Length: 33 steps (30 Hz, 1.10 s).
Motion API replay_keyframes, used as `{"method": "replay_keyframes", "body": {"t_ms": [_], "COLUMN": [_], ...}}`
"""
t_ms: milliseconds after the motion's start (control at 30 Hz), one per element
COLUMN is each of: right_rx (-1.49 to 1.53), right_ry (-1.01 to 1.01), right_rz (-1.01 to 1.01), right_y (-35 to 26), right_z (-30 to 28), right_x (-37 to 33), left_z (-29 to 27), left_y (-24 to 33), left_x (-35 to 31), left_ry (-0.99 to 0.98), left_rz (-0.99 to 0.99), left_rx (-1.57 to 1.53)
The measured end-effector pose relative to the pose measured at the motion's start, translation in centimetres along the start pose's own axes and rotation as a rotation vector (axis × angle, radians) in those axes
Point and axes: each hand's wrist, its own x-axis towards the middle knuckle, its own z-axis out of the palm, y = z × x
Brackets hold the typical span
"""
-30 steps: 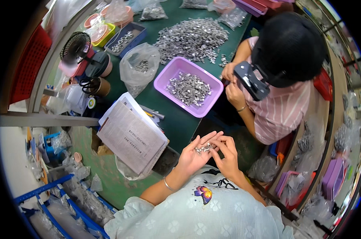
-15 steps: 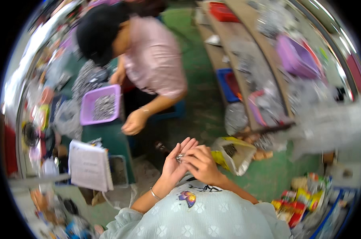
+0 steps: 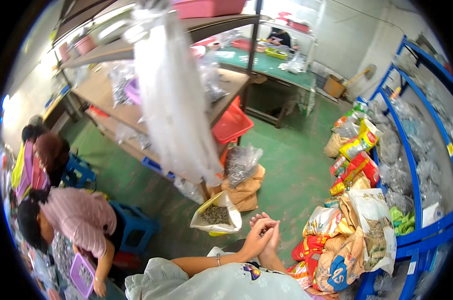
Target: The person picks small metallic components from a pile on a green table and assembles them by hand, placing finished units into a purple tray. The person occasionally moves items aside to access more parts and continues the assembly process throughout the clip.
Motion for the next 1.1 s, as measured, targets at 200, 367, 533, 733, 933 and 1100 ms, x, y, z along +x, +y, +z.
{"method": "replay_keyframes", "body": {"t_ms": [200, 367, 533, 733, 933, 1100], "right_rx": [0.510, 0.554, 0.523, 0.421, 0.304, 0.214], "right_ry": [0.021, 0.102, 0.153, 0.033, 0.432, 0.249], "right_rz": [0.065, 0.161, 0.307, 0.542, 0.557, 0.509], "right_y": [-7.8, -14.3, -21.5, -24.2, -31.6, -37.4], "right_z": [-7.9, -12.3, -13.3, -17.0, -13.6, -12.6], "right_x": [7.3, 16.8, 30.4, 48.2, 62.1, 79.6], "left_z": [9.1, 16.2, 21.5, 24.1, 26.8, 29.3], "left_y": [0.3, -3.6, -4.0, -4.5, -10.5, -15.2], "left_x": [6.4, 15.6, 29.9, 43.6, 56.8, 70.0], "left_ry": [-0.495, -0.538, -0.399, -0.364, -0.235, -0.147], "left_rz": [-0.046, 0.047, -0.061, -0.346, -0.298, -0.310], "left_rx": [-0.174, -0.169, -0.367, -0.483, -0.470, -0.426]}}
